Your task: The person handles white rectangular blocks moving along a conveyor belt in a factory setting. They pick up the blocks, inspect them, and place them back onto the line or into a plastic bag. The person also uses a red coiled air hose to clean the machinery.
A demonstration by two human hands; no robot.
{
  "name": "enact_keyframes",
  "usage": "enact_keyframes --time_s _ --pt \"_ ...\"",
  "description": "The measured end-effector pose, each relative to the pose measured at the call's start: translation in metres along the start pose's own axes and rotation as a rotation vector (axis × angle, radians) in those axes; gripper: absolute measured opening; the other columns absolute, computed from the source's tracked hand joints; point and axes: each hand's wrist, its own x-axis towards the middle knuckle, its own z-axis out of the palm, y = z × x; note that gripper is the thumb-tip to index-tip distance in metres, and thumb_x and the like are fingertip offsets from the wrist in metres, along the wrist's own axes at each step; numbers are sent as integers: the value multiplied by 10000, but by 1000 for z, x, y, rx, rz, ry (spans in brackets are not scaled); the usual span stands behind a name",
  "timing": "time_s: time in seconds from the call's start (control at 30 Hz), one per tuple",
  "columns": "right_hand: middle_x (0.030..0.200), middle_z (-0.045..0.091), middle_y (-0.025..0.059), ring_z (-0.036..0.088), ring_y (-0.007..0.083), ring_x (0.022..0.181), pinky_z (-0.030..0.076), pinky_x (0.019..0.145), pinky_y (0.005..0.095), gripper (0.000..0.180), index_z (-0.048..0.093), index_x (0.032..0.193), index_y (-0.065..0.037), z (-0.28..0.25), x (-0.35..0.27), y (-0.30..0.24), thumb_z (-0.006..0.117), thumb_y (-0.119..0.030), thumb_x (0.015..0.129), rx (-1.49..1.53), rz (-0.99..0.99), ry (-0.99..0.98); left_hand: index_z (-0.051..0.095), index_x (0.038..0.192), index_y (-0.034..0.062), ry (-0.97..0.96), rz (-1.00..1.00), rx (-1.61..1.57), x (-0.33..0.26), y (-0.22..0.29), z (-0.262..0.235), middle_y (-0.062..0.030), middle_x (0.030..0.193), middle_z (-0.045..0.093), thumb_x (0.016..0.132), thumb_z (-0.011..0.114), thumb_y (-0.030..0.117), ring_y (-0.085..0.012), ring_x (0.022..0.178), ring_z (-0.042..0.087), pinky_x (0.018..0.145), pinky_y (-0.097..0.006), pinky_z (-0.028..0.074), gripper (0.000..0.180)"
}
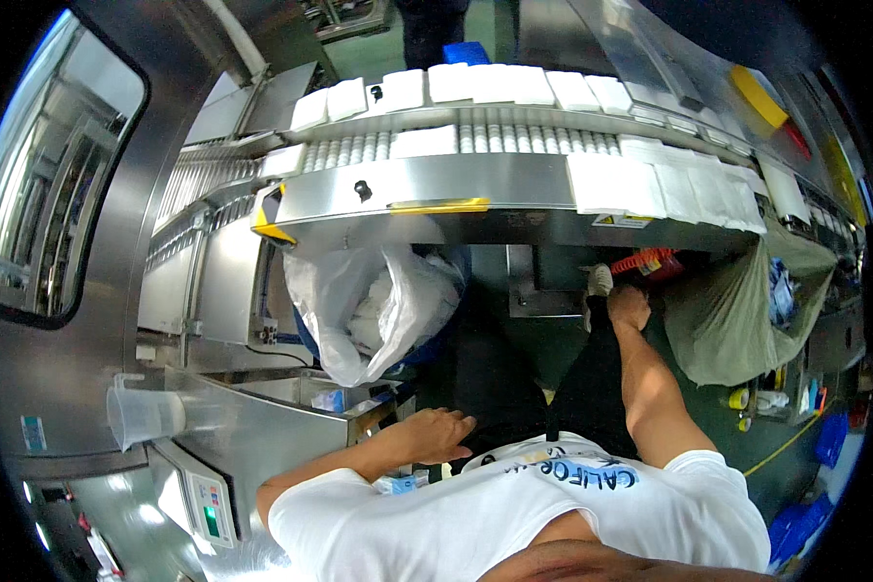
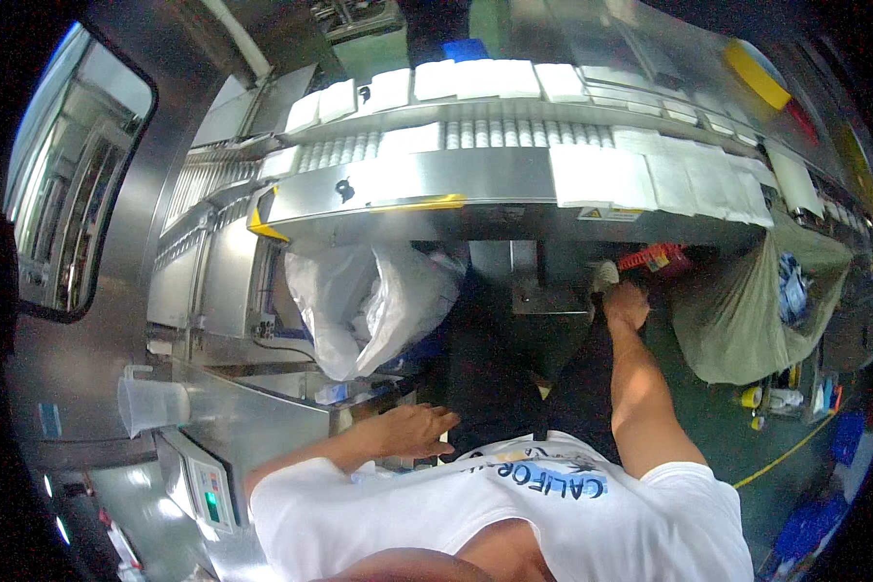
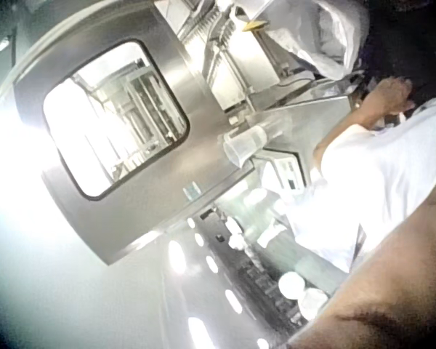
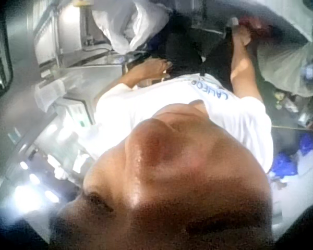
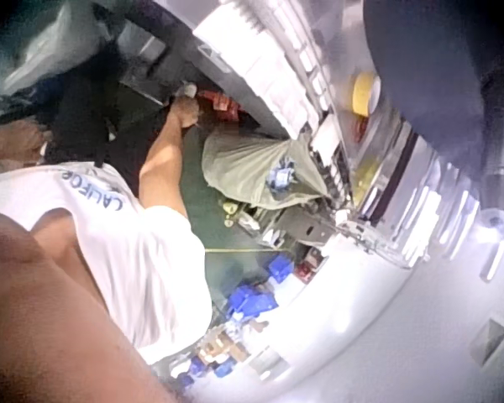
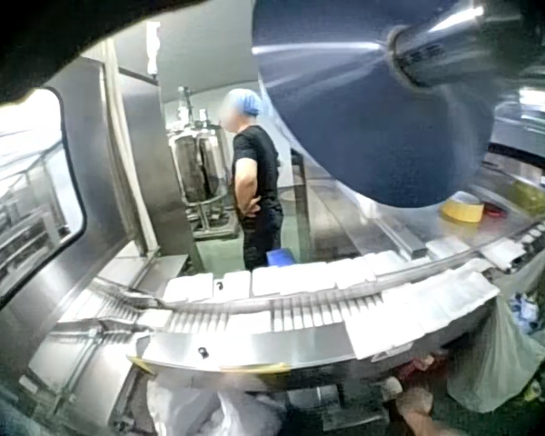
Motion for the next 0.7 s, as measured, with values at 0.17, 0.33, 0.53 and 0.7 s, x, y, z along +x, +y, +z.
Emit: enact_keyframes --time_s 0.17,0.33,0.53,0.7 --pt "1122 774 143 740 342 1066 607 888 463 413 798 1048 -68 -1 -1 1 593 -421 986 34 8 15 591 1234 -31 -56 -11 -10 -1 1 -5 -219 1003 689 974 680 394 -426 935 712 828 -483 583 506" --pt "1120 774 149 746 339 1045 609 887 461 387 800 1053 -77 0 -2 -3 575 -387 994 10 49 31 587 1211 -36 -70 -39 -56 1 3 -8 -243 987 687 962 698 375 -439 941 711 830 -496 585 493" --pt "1081 783 151 754 353 1017 612 865 473 388 812 1003 -73 -4 -3 -1 578 -383 995 59 -16 8 581 1237 -31 -133 -65 -99 4 2 -8 -257 1072 685 967 692 379 -443 1018 701 857 -518 581 503" --pt "1154 763 171 735 355 1090 596 907 462 383 798 1071 -74 -3 3 2 558 -367 1010 83 83 -82 597 1224 -36 -102 -55 -28 7 1 -4 -241 1074 699 968 685 407 -425 1009 710 853 -492 588 519"
